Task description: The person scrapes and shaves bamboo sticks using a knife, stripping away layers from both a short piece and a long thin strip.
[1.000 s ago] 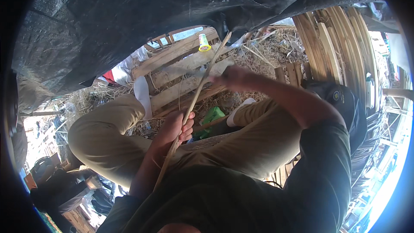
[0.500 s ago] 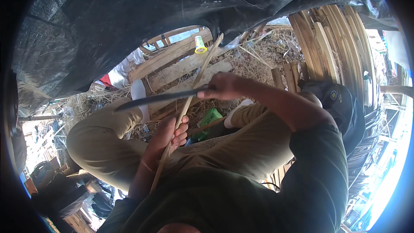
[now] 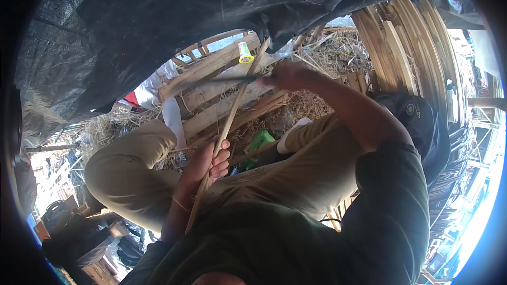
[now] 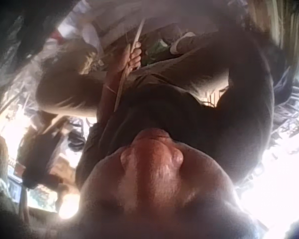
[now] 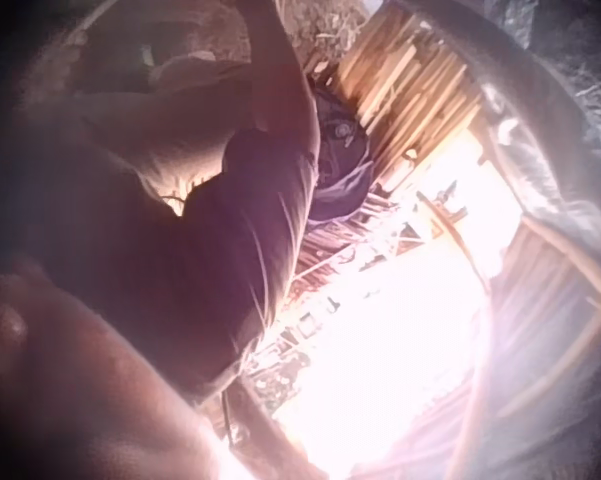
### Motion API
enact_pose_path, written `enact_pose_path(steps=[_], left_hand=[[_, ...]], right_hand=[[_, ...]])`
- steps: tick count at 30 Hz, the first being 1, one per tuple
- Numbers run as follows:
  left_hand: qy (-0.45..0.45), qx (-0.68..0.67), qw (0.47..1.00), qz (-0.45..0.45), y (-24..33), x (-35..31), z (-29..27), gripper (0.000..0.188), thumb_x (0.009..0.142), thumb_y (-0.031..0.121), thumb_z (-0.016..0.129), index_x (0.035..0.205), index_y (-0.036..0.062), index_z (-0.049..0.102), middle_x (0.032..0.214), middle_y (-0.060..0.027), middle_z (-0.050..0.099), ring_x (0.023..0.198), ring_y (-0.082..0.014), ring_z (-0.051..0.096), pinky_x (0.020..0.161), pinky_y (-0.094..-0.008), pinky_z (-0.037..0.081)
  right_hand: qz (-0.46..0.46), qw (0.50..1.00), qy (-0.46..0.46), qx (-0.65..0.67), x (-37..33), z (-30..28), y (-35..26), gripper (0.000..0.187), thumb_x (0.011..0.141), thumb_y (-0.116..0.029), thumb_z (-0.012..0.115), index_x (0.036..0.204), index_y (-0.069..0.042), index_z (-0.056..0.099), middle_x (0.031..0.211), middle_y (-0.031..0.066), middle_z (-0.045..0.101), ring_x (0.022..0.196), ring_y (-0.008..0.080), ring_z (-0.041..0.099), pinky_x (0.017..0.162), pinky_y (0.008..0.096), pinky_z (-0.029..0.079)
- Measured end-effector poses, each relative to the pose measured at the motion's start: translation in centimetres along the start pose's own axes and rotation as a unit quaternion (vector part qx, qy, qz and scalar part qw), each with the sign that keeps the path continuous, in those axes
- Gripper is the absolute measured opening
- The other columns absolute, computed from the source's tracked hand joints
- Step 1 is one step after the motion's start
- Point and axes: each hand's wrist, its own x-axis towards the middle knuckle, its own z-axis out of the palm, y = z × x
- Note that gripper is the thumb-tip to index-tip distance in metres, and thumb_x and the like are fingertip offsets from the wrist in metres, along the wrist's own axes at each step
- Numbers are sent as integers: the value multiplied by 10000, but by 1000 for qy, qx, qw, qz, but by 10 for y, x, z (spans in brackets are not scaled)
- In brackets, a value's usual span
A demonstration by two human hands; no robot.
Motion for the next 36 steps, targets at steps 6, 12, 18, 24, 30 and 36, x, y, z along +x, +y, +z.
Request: enact_pose_path(steps=[6, 12, 18, 24, 30, 36], left_hand=[[5, -3, 1000, 8, -2, -1, -9, 233, 1020, 317, 360, 876, 157, 451, 520, 75, 321, 368, -40, 281, 358, -202, 262], [10, -50, 998, 27, 5, -6, -21, 211, 988, 305, 411, 864, 140, 456, 498, 50, 336, 352, -67, 291, 342, -228, 256], [3, -38, 999, 15, 1, -4, -16, 202, 989, 303, 403, 866, 152, 455, 482, 58, 320, 347, -68, 286, 336, -235, 246], [23, -30, 999, 15, 7, -19, -11, 227, 1015, 280, 336, 869, 164, 466, 488, 61, 304, 333, -68, 260, 342, -228, 230], [31, -26, 999, 6, 4, -15, -15, 232, 1016, 274, 331, 854, 170, 461, 477, 55, 300, 322, -76, 254, 337, -231, 236], [20, -29, 999, 18, -1, -22, -15, 188, 987, 245, 329, 866, 158, 443, 477, 52, 308, 342, -77, 262, 344, -236, 235]], right_hand=[[44, 990, 86, 102, -9, -26, 9, 839, 869, -751, 422, 799, 47, 670, 703, 210, 643, 736, 336, 676, 723, 450, 535], [-31, 997, 65, -7, -4, -8, 2, 831, 827, -797, 429, 897, -21, 716, 877, 184, 689, 888, 335, 681, 813, 453, 535], [17, 976, 214, 45, 19, -13, 54, 776, 823, -762, 486, 946, -30, 711, 857, 220, 677, 902, 328, 686, 811, 434, 538], [-36, 990, 132, -42, -7, -25, 28, 711, 862, -694, 502, 967, -20, 699, 795, 186, 681, 851, 363, 686, 804, 453, 535], [-82, 951, 298, 3, 4, -19, 50, 747, 829, -728, 518, 1037, -28, 678, 947, 218, 679, 981, 344, 661, 874, 447, 510], [-14, 959, 283, -18, -3, -17, 50, 701, 820, -710, 552, 980, -44, 702, 992, 225, 672, 1001, 348, 652, 879, 447, 510]])
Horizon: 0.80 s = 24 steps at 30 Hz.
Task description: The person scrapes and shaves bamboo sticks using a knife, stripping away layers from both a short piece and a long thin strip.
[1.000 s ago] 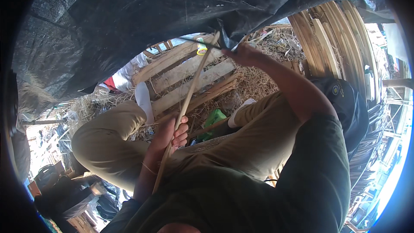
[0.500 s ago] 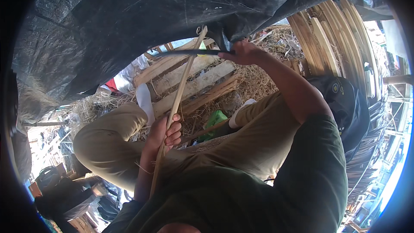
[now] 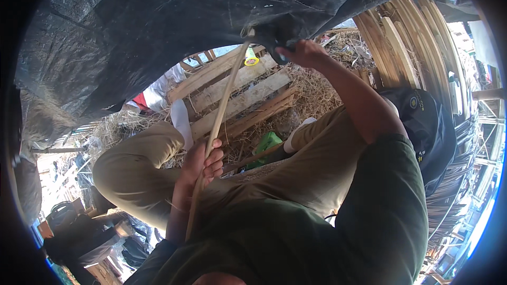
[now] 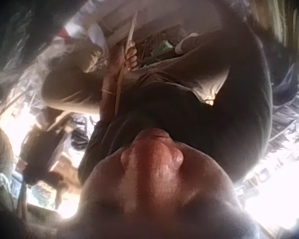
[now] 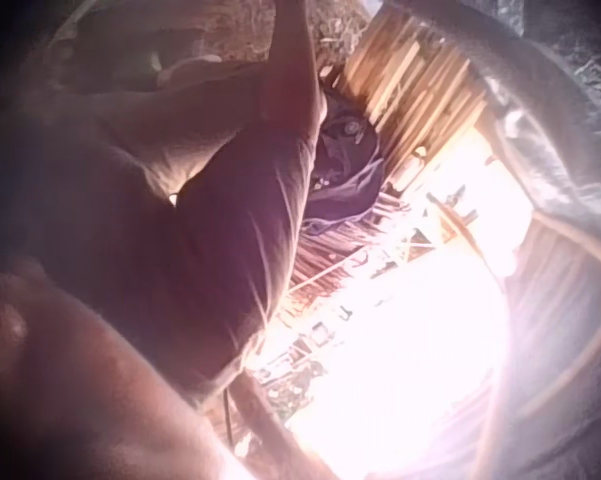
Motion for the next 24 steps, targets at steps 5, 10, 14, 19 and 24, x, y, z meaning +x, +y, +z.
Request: enact_pose_path(steps=[5, 10, 14, 19, 24], left_hand=[[16, 2, 1000, -1, -11, 4, -12, 201, 1000, 257, 327, 866, 167, 447, 480, 58, 299, 341, -70, 266, 341, -229, 238], [-4, 2, 1000, -18, -14, 0, -7, 210, 1013, 268, 326, 870, 173, 449, 483, 67, 292, 345, -61, 269, 347, -223, 244], [18, 1, 1000, -24, -20, 0, -15, 196, 1005, 255, 329, 871, 173, 446, 490, 69, 300, 348, -59, 262, 350, -221, 249], [31, -3, 999, -11, -21, -6, -17, 194, 999, 255, 328, 870, 172, 447, 501, 71, 306, 360, -56, 266, 357, -220, 251], [40, 11, 999, -13, -26, -6, -15, 173, 978, 250, 370, 868, 144, 451, 491, 50, 328, 339, -71, 283, 327, -237, 249]], right_hand=[[-9, 995, -94, -14, -1, -21, -12, 695, 827, -722, 526, 962, -65, 707, 971, 200, 682, 983, 344, 659, 873, 457, 508], [54, 996, -75, 8, -16, -22, -10, 718, 814, -763, 495, 937, -93, 723, 955, 164, 694, 967, 339, 663, 871, 469, 504], [28, 990, -102, -97, -9, -19, -15, 742, 813, -779, 473, 959, -98, 729, 925, 172, 695, 951, 342, 668, 867, 467, 515], [-37, 977, -184, -102, -10, -10, -25, 702, 827, -754, 479, 935, -110, 735, 932, 174, 698, 947, 354, 672, 863, 468, 526], [110, 986, -122, -23, 1, -10, -14, 687, 851, -733, 457, 1014, -119, 717, 923, 130, 712, 903, 334, 691, 794, 459, 551]])
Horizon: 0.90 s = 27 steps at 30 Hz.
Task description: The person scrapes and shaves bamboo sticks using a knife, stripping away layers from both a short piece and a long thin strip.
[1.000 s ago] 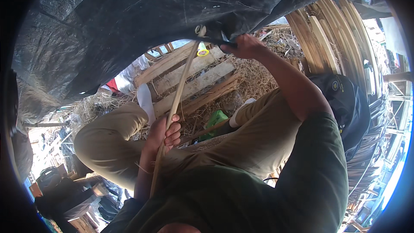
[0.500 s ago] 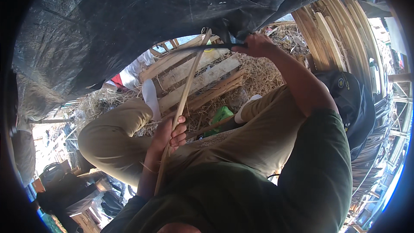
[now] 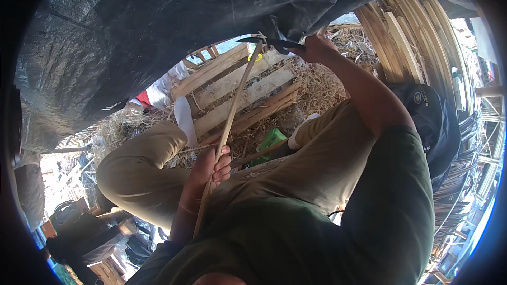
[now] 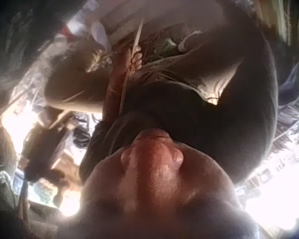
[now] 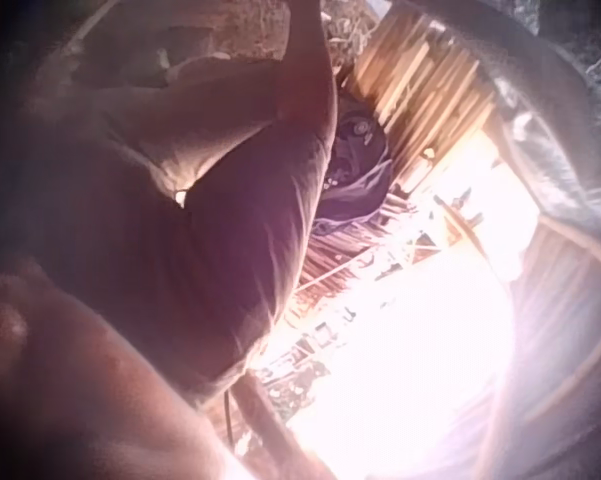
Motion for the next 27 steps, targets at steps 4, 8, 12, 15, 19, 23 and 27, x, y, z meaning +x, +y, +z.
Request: enact_pose_path(steps=[4, 8, 12, 15, 19, 23, 27], left_hand=[[-12, -5, 1000, -8, 1, 4, 0, 182, 982, 259, 379, 861, 145, 455, 487, 50, 329, 332, -76, 279, 321, -239, 247], [-29, 13, 999, 5, 5, 7, 1, 187, 998, 258, 332, 885, 166, 448, 517, 70, 309, 367, -53, 273, 352, -218, 251], [-25, -23, 999, 11, 10, 17, -13, 179, 987, 250, 359, 873, 149, 453, 494, 42, 326, 332, -83, 292, 312, -246, 267], [-10, -34, 999, 14, 17, 16, -20, 180, 988, 233, 335, 878, 151, 452, 498, 43, 315, 336, -81, 282, 319, -246, 260], [-11, -39, 998, 43, 30, 15, -24, 181, 1002, 219, 312, 916, 156, 457, 518, 67, 313, 359, -68, 277, 350, -227, 256], [16, -38, 996, 79, 35, 13, -13, 195, 1001, 209, 303, 910, 154, 467, 517, 67, 321, 357, -64, 275, 351, -223, 259], [10, -29, 997, 65, 33, 25, -9, 191, 999, 210, 315, 909, 135, 467, 526, 59, 328, 362, -62, 285, 354, -224, 253]], right_hand=[[-11, 996, 6, -85, -3, 0, 12, 721, 868, -720, 441, 1017, -67, 709, 903, 161, 704, 907, 334, 689, 796, 450, 548], [59, 997, 7, -56, -3, -1, -1, 726, 887, -697, 419, 1051, -47, 697, 967, 183, 695, 954, 342, 679, 835, 462, 536], [62, 997, 6, -54, 0, -5, -10, 748, 890, -693, 410, 1186, -46, 641, 944, 187, 701, 998, 318, 675, 856, 464, 531], [62, 996, -45, 38, -24, -27, -36, 777, 890, -692, 412, 1256, -28, 583, 733, 163, 680, 749, 280, 696, 858, 464, 518], [98, 978, -115, 147, -42, -21, -31, 707, 918, -673, 391, 757, -16, 595, 494, 106, 558, 438, 227, 593, 642, 399, 527], [62, 978, -121, 155, -70, -30, -40, 769, 940, -680, 343, 500, -65, 487, 400, 59, 472, 369, 180, 540, 501, 339, 501], [-5, 967, -206, 149, -91, -33, -74, 802, 921, -713, 343, 583, -20, 566, 471, 93, 531, 434, 196, 575, 538, 370, 514]])
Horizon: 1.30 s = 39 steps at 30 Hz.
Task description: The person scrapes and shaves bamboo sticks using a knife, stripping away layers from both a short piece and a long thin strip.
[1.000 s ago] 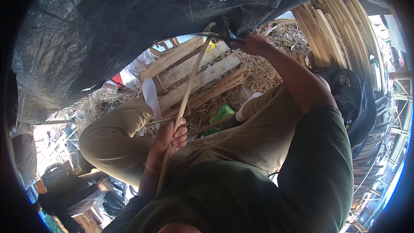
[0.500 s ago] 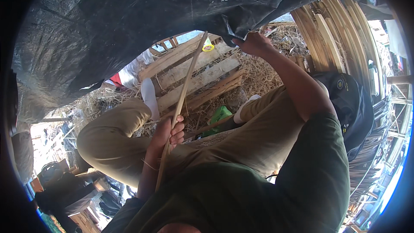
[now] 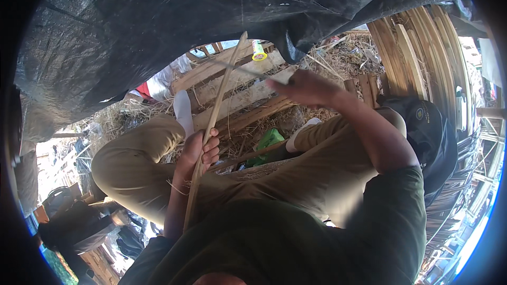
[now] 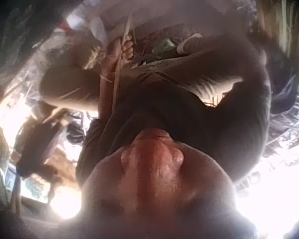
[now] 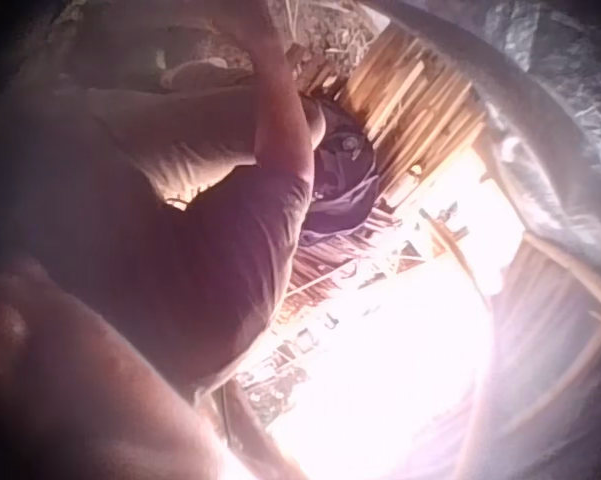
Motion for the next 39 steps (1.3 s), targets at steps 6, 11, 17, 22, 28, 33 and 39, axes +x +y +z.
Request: enact_pose_path(steps=[6, 11, 17, 22, 28, 33, 39], left_hand=[[-64, -26, 997, -26, -13, 14, 27, 198, 1008, 235, 358, 896, 127, 482, 517, 60, 335, 359, -61, 287, 363, -220, 250], [-76, -8, 997, -32, -18, 13, 35, 232, 1026, 285, 380, 884, 149, 503, 523, 72, 370, 365, -49, 301, 382, -205, 254], [-115, -49, 991, -54, -23, 16, 27, 209, 1022, 299, 402, 899, 157, 493, 532, 79, 378, 375, -42, 330, 383, -208, 262], [-106, -45, 992, -44, -13, 17, 25, 188, 1017, 282, 401, 912, 152, 487, 542, 83, 378, 381, -38, 348, 392, -196, 281], [-77, -47, 995, -45, -11, 6, 30, 174, 1011, 244, 381, 900, 142, 469, 538, 79, 364, 370, -44, 307, 381, -198, 280], [-26, 26, 999, -34, -15, 3, 28, 162, 998, 220, 376, 881, 138, 453, 509, 68, 338, 360, -45, 296, 349, -206, 254], [19, 86, 996, 19, -12, 6, 26, 177, 991, 249, 394, 901, 115, 465, 522, 58, 358, 363, -44, 308, 358, -206, 263]], right_hand=[[-185, 980, -79, -10, -11, 50, -39, 810, 875, -750, 405, 841, -2, 714, 663, 138, 654, 712, 284, 680, 717, 422, 537], [-229, 969, -91, -18, 2, 70, -30, 737, 857, -746, 454, 893, -68, 741, 675, 137, 656, 702, 312, 668, 714, 447, 518], [-281, 956, -35, -71, 16, 75, -20, 742, 843, -739, 489, 841, -37, 726, 662, 171, 642, 687, 332, 660, 660, 456, 511], [-262, 961, -19, -92, 31, 72, -18, 761, 844, -733, 497, 758, -4, 701, 652, 163, 643, 629, 330, 648, 607, 446, 515], [6, 997, 36, -70, 85, 27, 17, 800, 836, -780, 446, 635, -34, 651, 570, 100, 620, 533, 223, 635, 555, 408, 536], [26, 999, 34, -6, 89, 24, 29, 884, 808, -839, 378, 606, -4, 586, 631, 129, 615, 501, 243, 625, 551, 415, 529], [-241, 960, -66, -128, 40, 71, -18, 965, 809, -864, 267, 734, 5, 679, 671, 170, 617, 782, 317, 668, 739, 500, 513]])
